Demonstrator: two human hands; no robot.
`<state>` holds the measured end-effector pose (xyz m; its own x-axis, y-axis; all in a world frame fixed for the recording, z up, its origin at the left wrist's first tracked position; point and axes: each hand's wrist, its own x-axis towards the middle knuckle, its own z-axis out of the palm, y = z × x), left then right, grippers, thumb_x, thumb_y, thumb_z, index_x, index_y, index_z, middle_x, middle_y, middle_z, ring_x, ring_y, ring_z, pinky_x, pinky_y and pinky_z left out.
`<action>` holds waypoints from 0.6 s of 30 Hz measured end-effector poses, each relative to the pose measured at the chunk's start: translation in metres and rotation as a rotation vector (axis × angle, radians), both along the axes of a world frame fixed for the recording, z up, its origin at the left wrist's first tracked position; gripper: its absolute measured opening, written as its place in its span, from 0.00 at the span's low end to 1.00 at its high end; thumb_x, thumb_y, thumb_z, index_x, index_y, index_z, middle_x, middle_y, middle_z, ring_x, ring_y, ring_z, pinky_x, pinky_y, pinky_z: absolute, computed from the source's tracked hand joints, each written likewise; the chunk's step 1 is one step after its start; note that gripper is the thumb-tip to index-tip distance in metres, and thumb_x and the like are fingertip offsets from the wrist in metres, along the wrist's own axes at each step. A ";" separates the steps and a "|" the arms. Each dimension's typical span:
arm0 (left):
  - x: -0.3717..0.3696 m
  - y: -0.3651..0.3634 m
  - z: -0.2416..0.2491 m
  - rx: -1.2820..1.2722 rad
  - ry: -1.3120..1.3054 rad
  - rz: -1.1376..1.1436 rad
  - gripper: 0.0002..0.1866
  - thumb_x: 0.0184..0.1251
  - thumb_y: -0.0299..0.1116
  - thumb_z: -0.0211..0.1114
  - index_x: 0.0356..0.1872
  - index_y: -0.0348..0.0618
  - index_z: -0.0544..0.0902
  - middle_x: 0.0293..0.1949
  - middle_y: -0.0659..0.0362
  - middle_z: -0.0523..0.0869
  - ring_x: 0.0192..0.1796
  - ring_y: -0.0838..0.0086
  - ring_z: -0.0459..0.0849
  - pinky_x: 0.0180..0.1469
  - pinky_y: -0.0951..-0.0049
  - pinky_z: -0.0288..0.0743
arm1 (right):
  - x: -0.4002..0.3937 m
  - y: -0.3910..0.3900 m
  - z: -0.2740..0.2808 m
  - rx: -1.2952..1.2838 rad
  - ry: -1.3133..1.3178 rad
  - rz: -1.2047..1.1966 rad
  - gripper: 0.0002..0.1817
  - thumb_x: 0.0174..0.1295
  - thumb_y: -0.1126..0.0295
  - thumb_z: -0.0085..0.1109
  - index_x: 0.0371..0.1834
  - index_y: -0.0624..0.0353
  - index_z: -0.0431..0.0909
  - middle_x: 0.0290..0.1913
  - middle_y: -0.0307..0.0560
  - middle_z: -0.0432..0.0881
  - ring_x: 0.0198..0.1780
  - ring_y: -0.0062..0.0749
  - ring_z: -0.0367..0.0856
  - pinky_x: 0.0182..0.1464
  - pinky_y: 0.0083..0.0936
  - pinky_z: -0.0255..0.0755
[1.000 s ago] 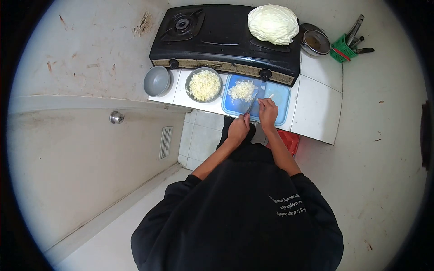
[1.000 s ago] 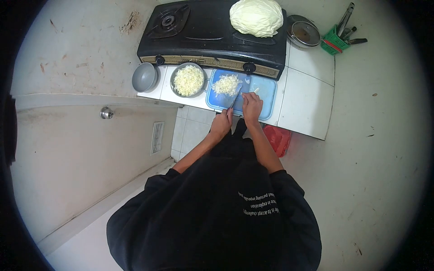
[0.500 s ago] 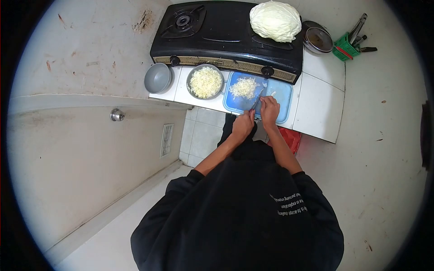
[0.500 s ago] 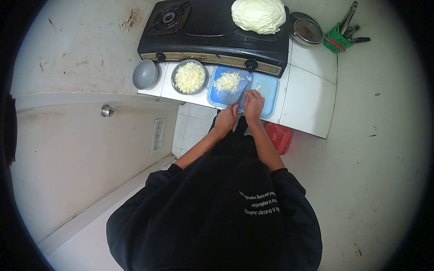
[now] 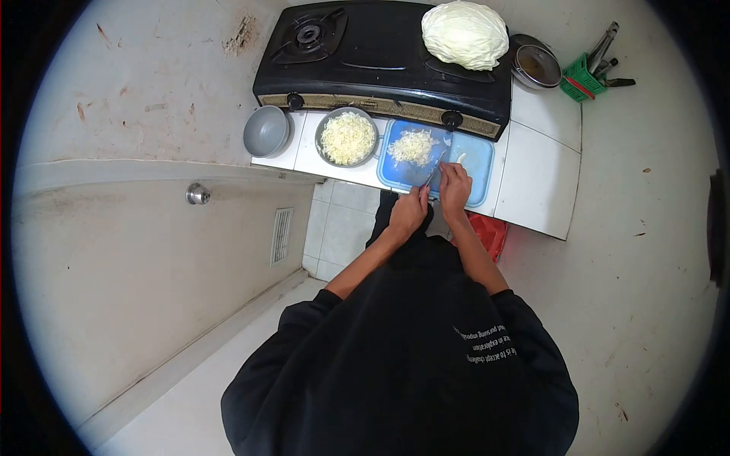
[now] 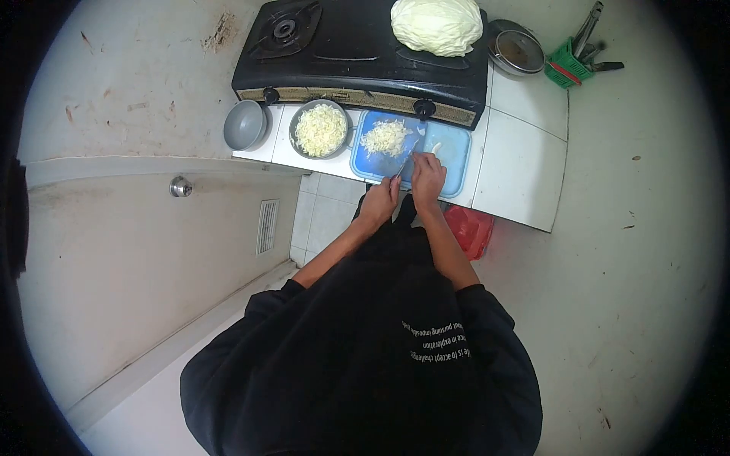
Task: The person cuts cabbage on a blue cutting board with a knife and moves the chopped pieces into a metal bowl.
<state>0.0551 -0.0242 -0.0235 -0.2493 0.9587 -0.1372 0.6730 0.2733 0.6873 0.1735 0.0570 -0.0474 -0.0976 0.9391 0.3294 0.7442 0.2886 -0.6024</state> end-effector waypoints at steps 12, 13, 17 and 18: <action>-0.002 0.003 -0.001 -0.062 -0.069 0.030 0.27 0.83 0.48 0.50 0.39 0.29 0.83 0.30 0.30 0.85 0.36 0.33 0.86 0.40 0.39 0.80 | 0.000 0.002 0.001 0.008 -0.012 0.004 0.09 0.64 0.74 0.63 0.43 0.52 0.90 0.40 0.39 0.84 0.43 0.38 0.82 0.44 0.37 0.67; -0.002 0.004 0.002 -0.061 -0.069 0.028 0.27 0.83 0.48 0.50 0.39 0.29 0.83 0.30 0.30 0.85 0.36 0.33 0.86 0.40 0.39 0.80 | 0.000 0.001 0.002 0.006 -0.009 0.001 0.09 0.64 0.74 0.63 0.43 0.52 0.90 0.40 0.39 0.84 0.43 0.38 0.82 0.44 0.37 0.67; 0.000 0.003 0.006 -0.044 -0.107 0.015 0.27 0.83 0.47 0.50 0.38 0.28 0.83 0.30 0.30 0.85 0.36 0.32 0.85 0.41 0.38 0.79 | 0.000 0.002 -0.004 -0.003 -0.012 0.007 0.08 0.64 0.74 0.62 0.42 0.52 0.90 0.40 0.39 0.84 0.42 0.38 0.82 0.44 0.37 0.67; 0.000 0.004 0.005 -0.030 -0.103 0.009 0.27 0.83 0.47 0.50 0.38 0.28 0.83 0.31 0.30 0.85 0.37 0.32 0.85 0.41 0.38 0.79 | 0.000 0.002 -0.004 0.002 -0.009 0.005 0.08 0.64 0.74 0.63 0.42 0.52 0.90 0.40 0.39 0.84 0.42 0.38 0.82 0.44 0.37 0.67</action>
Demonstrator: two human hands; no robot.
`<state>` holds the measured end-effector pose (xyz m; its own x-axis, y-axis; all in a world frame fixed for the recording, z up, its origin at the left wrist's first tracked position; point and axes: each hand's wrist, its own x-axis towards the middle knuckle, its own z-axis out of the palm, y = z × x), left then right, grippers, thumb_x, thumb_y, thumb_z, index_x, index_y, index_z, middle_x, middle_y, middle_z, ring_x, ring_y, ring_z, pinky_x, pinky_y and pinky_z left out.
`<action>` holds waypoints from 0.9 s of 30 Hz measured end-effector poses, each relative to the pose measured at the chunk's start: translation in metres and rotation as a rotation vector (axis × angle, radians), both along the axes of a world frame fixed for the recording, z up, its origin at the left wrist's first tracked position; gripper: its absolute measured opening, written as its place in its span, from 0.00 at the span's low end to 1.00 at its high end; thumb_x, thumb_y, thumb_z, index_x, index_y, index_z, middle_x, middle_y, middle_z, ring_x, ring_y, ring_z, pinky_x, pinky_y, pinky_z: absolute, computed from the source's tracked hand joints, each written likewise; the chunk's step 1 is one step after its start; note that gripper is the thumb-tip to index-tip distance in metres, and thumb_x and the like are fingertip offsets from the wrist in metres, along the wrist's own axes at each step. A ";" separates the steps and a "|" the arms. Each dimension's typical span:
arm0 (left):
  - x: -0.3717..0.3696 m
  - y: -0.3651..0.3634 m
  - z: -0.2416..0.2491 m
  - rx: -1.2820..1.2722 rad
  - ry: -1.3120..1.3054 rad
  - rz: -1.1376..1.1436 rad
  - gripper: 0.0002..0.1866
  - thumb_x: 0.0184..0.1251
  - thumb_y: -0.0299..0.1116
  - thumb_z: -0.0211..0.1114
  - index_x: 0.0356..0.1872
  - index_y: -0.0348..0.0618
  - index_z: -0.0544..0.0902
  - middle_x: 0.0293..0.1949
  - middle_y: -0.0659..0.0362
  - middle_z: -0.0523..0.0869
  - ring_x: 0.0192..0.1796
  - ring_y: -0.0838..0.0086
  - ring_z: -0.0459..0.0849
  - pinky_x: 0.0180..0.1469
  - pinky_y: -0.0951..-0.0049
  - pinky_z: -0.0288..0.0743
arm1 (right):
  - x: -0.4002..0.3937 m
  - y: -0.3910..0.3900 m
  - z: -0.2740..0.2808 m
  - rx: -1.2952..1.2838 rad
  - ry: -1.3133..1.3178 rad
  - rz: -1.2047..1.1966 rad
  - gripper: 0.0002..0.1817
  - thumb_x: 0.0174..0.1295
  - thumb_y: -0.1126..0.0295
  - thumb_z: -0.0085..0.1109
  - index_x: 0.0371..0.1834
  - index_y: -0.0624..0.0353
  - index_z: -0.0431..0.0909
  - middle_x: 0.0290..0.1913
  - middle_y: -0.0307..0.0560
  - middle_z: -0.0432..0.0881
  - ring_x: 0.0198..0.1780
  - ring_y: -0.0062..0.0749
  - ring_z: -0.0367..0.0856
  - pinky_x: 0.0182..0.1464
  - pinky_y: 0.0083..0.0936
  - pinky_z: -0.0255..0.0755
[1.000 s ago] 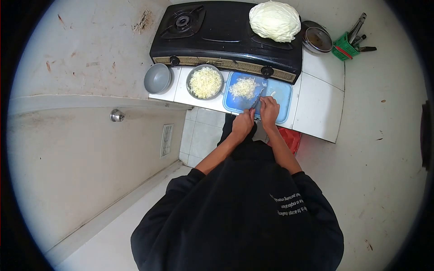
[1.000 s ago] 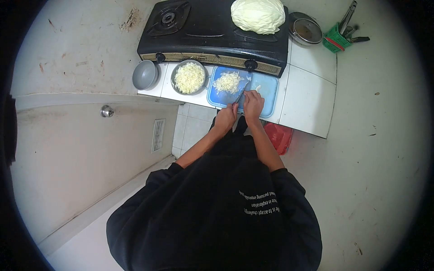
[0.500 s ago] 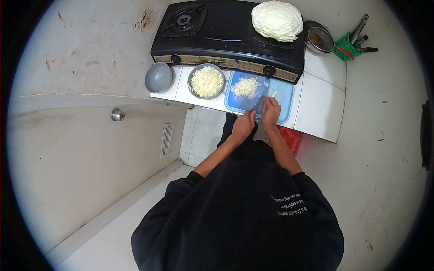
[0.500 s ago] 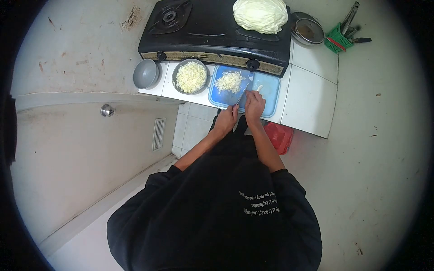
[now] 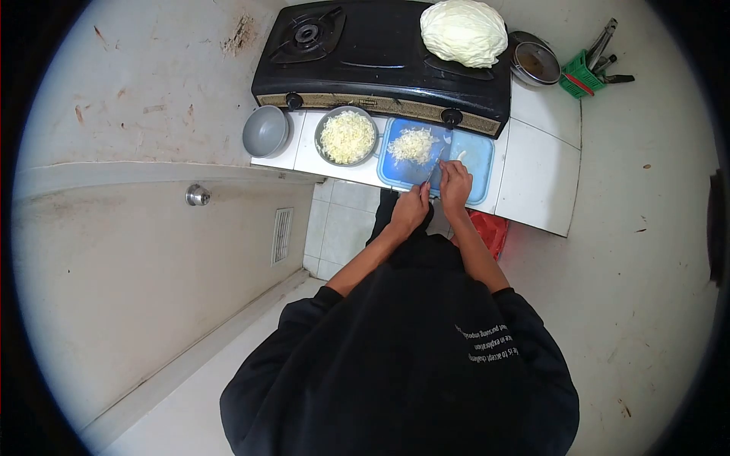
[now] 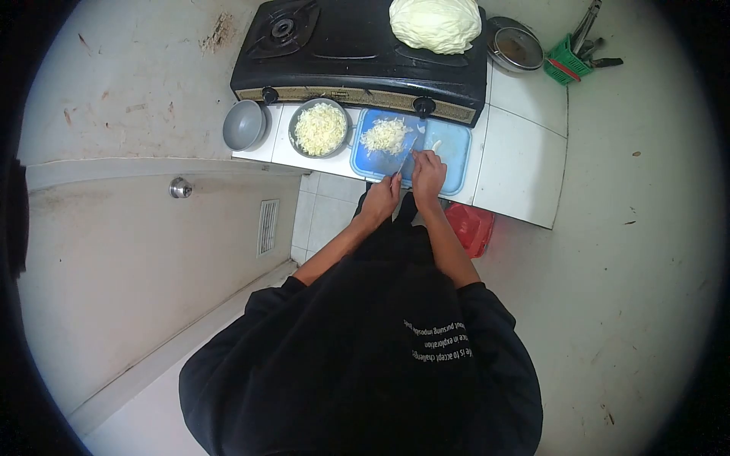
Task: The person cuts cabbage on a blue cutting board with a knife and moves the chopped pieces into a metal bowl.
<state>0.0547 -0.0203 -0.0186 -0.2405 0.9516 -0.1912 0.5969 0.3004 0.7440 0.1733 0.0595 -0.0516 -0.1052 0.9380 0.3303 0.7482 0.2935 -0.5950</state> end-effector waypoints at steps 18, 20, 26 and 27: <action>0.003 -0.015 0.001 -0.077 0.181 0.014 0.28 0.83 0.50 0.50 0.37 0.31 0.82 0.27 0.33 0.86 0.34 0.37 0.88 0.36 0.40 0.82 | -0.001 0.001 0.004 0.023 0.012 -0.006 0.08 0.62 0.75 0.65 0.42 0.53 0.90 0.39 0.41 0.85 0.42 0.41 0.82 0.42 0.39 0.67; 0.002 -0.009 -0.001 -0.074 0.166 0.025 0.28 0.83 0.50 0.50 0.37 0.31 0.82 0.28 0.33 0.86 0.34 0.37 0.88 0.37 0.40 0.82 | 0.001 0.001 0.003 0.033 0.018 -0.005 0.07 0.62 0.74 0.65 0.42 0.53 0.90 0.39 0.41 0.85 0.42 0.41 0.82 0.42 0.39 0.67; 0.001 0.005 -0.003 -0.027 0.072 0.007 0.28 0.83 0.50 0.49 0.38 0.30 0.83 0.29 0.32 0.86 0.35 0.35 0.87 0.40 0.40 0.81 | 0.001 0.002 0.006 -0.001 0.002 0.016 0.08 0.62 0.74 0.65 0.42 0.52 0.90 0.40 0.41 0.85 0.43 0.41 0.82 0.44 0.39 0.69; 0.003 0.005 -0.003 -0.040 0.061 -0.003 0.28 0.83 0.49 0.49 0.38 0.29 0.83 0.30 0.31 0.85 0.36 0.35 0.87 0.39 0.40 0.81 | 0.001 0.003 0.006 -0.006 0.005 0.012 0.08 0.62 0.74 0.65 0.42 0.52 0.90 0.40 0.41 0.85 0.43 0.41 0.82 0.44 0.39 0.69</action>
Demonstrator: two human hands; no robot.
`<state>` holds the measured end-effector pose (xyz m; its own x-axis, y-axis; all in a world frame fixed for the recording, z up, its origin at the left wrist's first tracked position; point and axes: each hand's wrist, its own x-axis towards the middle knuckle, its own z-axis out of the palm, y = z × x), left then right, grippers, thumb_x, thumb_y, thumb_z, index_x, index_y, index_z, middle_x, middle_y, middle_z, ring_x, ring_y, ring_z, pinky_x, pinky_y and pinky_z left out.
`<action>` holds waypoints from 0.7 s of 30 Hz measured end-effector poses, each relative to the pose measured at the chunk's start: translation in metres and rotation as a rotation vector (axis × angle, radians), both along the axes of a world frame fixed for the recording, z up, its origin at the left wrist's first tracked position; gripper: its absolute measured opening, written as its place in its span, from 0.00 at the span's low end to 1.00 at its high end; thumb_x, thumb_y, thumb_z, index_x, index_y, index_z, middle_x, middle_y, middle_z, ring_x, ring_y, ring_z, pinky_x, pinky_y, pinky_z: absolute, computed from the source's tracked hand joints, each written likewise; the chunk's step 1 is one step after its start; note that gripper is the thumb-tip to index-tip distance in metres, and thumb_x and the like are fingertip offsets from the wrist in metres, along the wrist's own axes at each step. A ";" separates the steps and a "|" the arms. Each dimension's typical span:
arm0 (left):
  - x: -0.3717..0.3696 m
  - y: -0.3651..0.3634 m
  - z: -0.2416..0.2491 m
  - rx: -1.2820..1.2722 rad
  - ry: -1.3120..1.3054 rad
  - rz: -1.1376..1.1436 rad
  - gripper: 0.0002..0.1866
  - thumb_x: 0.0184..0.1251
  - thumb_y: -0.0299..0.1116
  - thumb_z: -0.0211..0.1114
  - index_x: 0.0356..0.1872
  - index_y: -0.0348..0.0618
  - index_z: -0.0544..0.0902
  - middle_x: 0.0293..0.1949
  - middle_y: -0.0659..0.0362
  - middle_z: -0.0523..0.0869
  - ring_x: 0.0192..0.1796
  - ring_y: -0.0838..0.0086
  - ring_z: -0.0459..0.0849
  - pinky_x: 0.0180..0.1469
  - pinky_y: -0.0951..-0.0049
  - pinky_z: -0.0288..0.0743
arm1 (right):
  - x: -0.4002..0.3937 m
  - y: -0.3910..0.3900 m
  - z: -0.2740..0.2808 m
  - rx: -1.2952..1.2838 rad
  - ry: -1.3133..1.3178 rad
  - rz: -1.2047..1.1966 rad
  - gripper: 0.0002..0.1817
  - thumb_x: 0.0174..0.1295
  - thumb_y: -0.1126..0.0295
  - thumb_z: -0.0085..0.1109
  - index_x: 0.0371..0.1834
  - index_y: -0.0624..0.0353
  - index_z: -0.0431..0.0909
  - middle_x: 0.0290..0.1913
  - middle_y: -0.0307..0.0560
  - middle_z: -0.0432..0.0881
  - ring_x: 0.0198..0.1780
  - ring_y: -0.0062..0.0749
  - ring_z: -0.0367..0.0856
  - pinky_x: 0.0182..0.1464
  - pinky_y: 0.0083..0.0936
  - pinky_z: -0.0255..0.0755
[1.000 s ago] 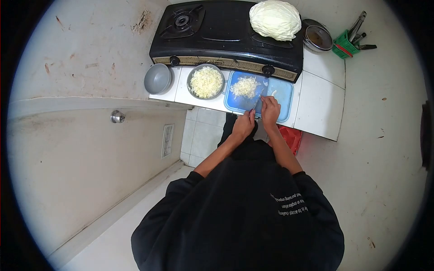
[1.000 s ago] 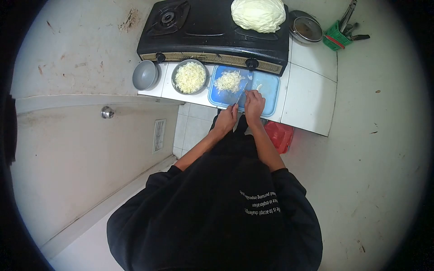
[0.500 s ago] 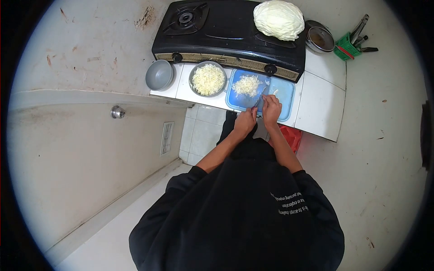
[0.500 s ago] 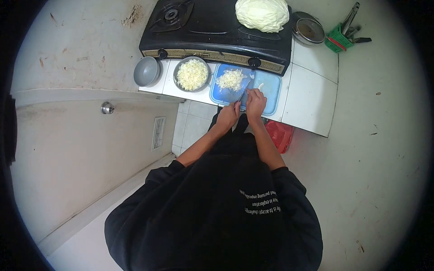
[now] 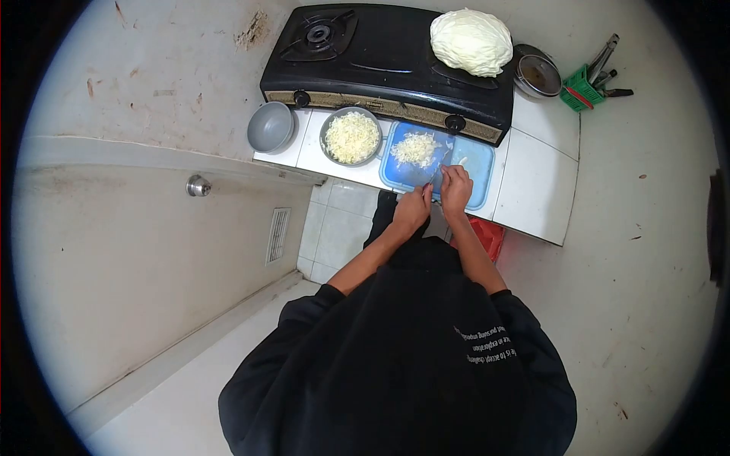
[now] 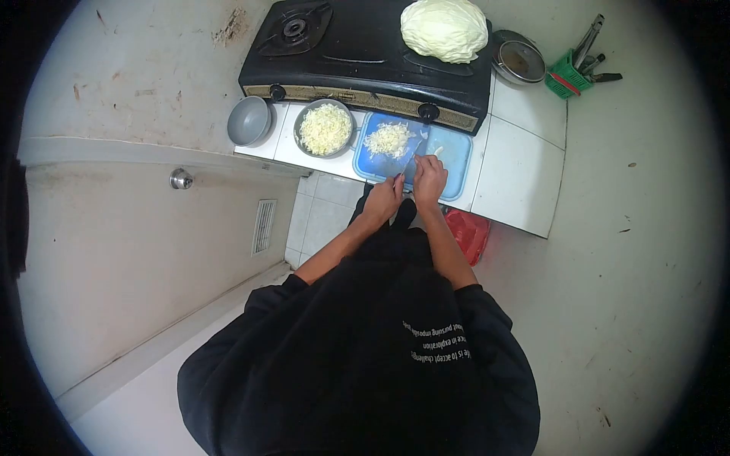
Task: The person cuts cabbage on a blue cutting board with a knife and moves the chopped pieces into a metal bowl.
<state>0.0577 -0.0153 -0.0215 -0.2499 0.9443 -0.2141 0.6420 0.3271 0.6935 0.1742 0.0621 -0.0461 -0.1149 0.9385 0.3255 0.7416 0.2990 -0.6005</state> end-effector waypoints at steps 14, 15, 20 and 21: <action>0.004 0.005 -0.011 -0.024 0.006 0.016 0.28 0.83 0.49 0.50 0.37 0.30 0.83 0.30 0.31 0.86 0.37 0.34 0.87 0.42 0.40 0.81 | 0.000 -0.001 0.000 0.006 0.021 0.012 0.07 0.62 0.75 0.65 0.40 0.53 0.90 0.39 0.41 0.85 0.42 0.41 0.82 0.42 0.38 0.68; 0.003 0.003 -0.008 -0.031 0.024 0.021 0.28 0.83 0.49 0.50 0.36 0.31 0.84 0.30 0.32 0.86 0.37 0.35 0.87 0.43 0.40 0.82 | 0.000 0.000 -0.002 0.008 0.026 0.005 0.07 0.62 0.75 0.65 0.40 0.53 0.90 0.39 0.41 0.85 0.42 0.41 0.82 0.42 0.39 0.68; 0.000 -0.016 0.006 -0.058 0.038 0.047 0.28 0.82 0.50 0.51 0.38 0.31 0.84 0.30 0.33 0.87 0.36 0.35 0.88 0.42 0.40 0.82 | 0.000 0.001 -0.005 0.014 0.030 -0.009 0.07 0.63 0.74 0.65 0.41 0.52 0.90 0.39 0.41 0.85 0.42 0.41 0.82 0.42 0.39 0.68; 0.000 -0.016 0.005 -0.044 0.026 0.065 0.28 0.82 0.51 0.51 0.38 0.32 0.85 0.30 0.33 0.87 0.36 0.35 0.88 0.41 0.40 0.83 | 0.000 0.000 -0.005 0.011 0.022 -0.009 0.07 0.63 0.74 0.65 0.41 0.52 0.90 0.39 0.41 0.85 0.42 0.41 0.82 0.42 0.38 0.68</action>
